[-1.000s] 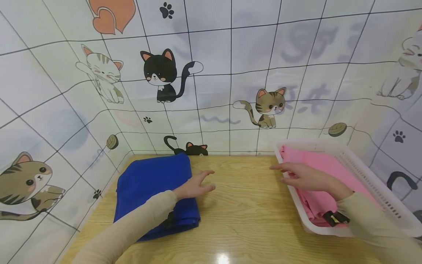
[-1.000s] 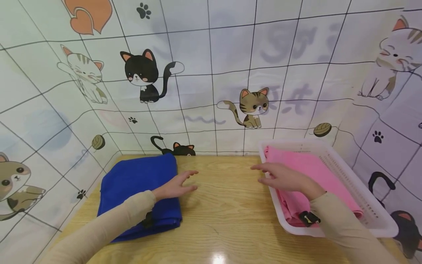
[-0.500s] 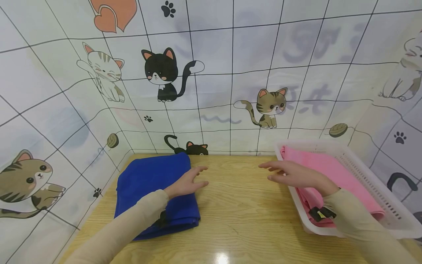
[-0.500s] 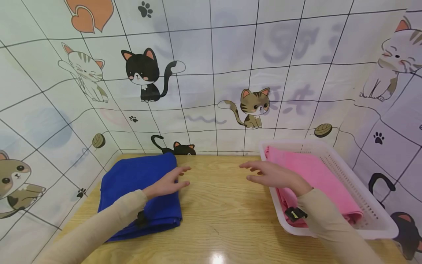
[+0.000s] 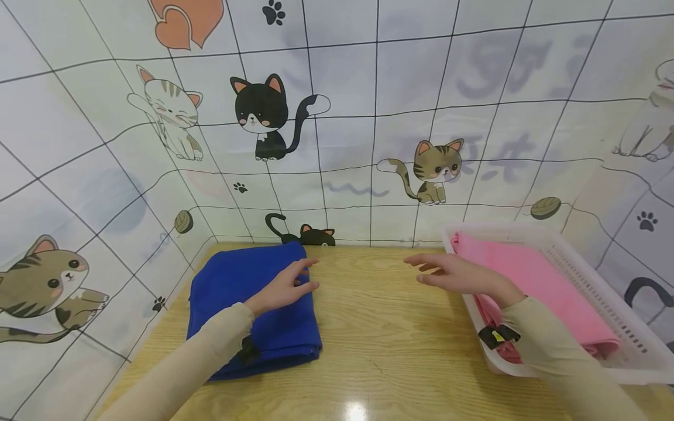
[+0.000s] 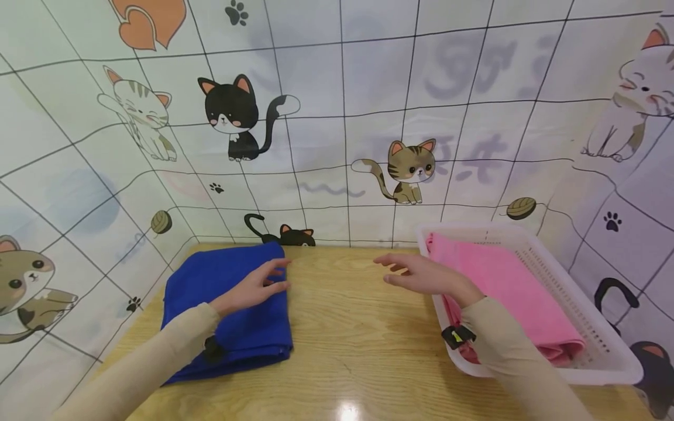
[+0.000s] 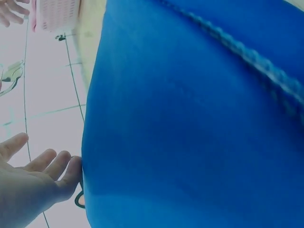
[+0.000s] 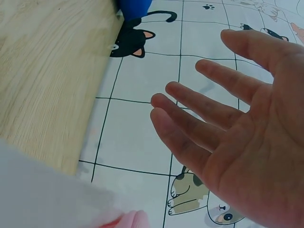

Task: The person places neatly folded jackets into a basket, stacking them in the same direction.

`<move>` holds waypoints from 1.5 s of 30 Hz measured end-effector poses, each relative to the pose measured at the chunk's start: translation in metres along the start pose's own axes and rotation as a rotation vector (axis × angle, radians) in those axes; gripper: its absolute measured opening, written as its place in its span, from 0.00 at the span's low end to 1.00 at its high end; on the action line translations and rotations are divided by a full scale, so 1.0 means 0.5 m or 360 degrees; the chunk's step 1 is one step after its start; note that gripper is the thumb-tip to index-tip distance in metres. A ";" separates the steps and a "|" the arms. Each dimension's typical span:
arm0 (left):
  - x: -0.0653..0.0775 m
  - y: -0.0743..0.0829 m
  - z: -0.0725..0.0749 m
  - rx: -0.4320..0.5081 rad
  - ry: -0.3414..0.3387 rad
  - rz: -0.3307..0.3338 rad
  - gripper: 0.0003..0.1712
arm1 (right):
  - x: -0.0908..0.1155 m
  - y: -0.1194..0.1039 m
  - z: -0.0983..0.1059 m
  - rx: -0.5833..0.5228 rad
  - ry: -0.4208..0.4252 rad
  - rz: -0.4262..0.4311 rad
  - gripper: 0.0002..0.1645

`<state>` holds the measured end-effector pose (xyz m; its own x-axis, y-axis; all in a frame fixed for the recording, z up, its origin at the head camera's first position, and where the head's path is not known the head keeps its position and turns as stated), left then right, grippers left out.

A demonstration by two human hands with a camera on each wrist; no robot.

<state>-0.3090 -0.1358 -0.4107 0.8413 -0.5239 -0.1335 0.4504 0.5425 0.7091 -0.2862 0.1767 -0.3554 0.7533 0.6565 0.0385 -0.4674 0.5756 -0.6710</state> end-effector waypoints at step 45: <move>0.220 -0.169 0.182 -0.0308 0.0324 0.0242 0.40 | -0.108 -0.038 -0.068 0.0152 -0.0037 0.0096 0.33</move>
<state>-0.2818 -0.2988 -0.4222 0.9370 -0.2956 -0.1859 0.3471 0.7297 0.5891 -0.3021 0.1137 -0.3699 0.7122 0.7018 0.0177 -0.5543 0.5776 -0.5992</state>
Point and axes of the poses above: each hand's wrist, its own x-axis away from the middle knuckle, its own z-axis out of the back of the hand, y = z × x, the point moved 7 cm from there along -x, towards the middle knuckle, and after that the axes turned 5 degrees about -z, right-handed, at the moved point
